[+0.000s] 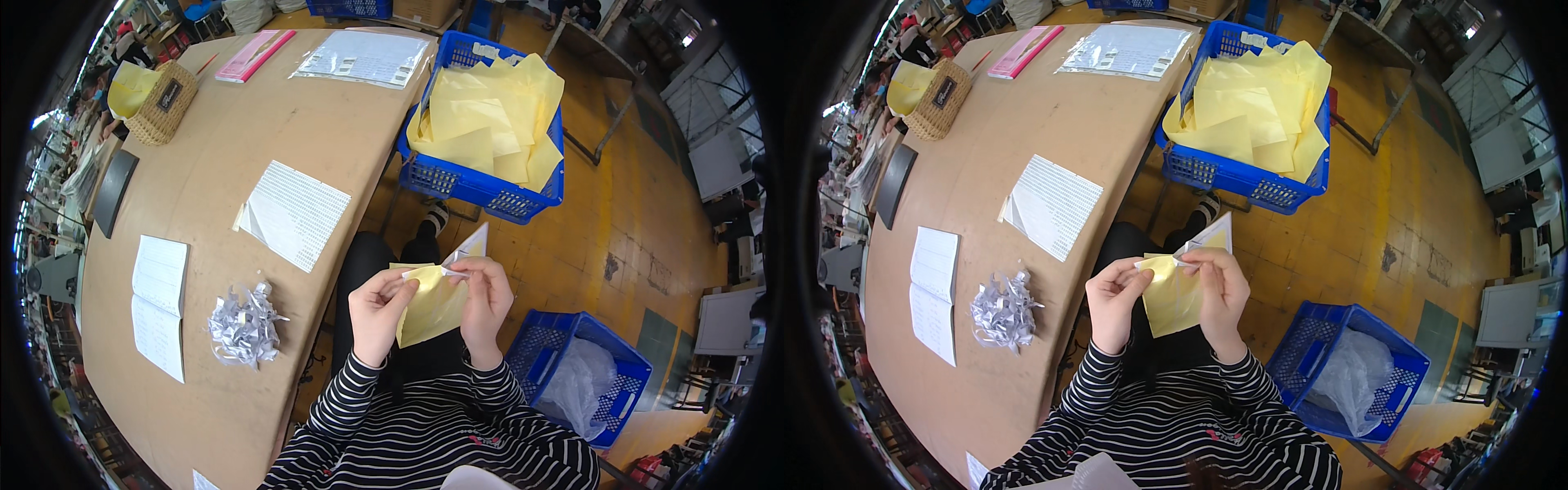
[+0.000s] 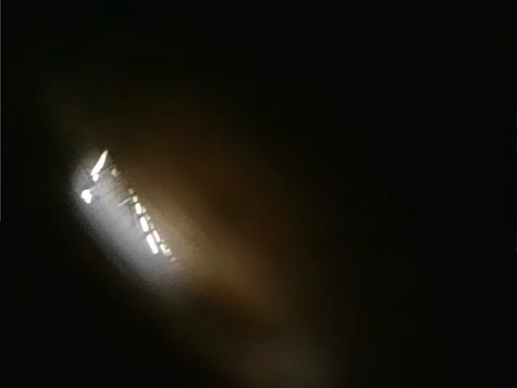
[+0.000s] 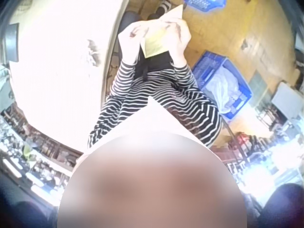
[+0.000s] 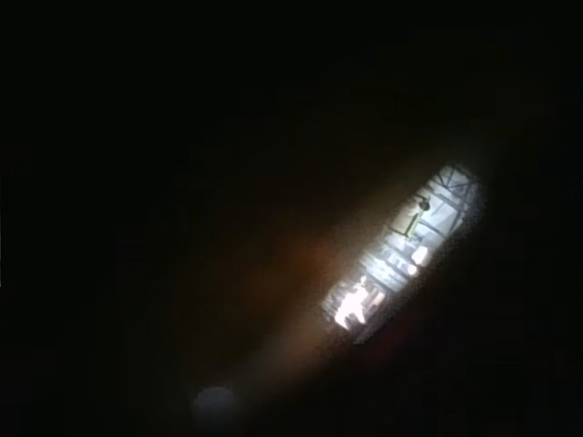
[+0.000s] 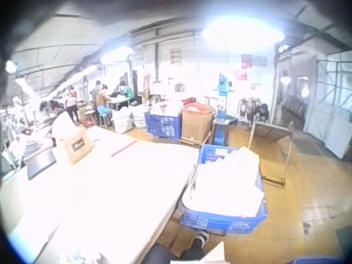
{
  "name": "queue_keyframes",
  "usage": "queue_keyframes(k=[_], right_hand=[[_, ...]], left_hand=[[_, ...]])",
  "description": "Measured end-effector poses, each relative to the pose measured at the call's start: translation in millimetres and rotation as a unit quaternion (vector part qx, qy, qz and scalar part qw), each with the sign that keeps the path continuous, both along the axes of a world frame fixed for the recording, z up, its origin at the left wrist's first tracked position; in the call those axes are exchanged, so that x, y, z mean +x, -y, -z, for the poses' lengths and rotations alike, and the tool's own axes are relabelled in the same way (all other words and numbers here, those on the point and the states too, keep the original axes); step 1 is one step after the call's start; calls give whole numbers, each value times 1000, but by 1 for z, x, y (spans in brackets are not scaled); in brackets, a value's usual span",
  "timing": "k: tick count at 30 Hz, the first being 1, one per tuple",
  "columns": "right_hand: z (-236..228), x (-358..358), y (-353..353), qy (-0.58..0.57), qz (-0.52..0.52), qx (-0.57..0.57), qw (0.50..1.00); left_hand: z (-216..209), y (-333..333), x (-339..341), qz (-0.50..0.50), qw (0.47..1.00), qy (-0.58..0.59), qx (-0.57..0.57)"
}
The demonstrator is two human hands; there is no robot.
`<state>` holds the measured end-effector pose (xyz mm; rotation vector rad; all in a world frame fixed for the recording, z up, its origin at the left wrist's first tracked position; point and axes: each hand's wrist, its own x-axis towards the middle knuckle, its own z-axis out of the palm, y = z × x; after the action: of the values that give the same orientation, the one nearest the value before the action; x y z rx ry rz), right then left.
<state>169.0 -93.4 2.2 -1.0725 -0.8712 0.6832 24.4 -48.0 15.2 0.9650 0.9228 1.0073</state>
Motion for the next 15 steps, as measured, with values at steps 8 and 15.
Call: queue_keyframes(k=[8,15], right_hand=[[7,22,-5,-359,23,-12,933],[14,49,5,-402,51,91,910]], left_hand=[[6,-5,-7,-79,994,52,-63],[14,-13,-20,-147,986,52,-64]])
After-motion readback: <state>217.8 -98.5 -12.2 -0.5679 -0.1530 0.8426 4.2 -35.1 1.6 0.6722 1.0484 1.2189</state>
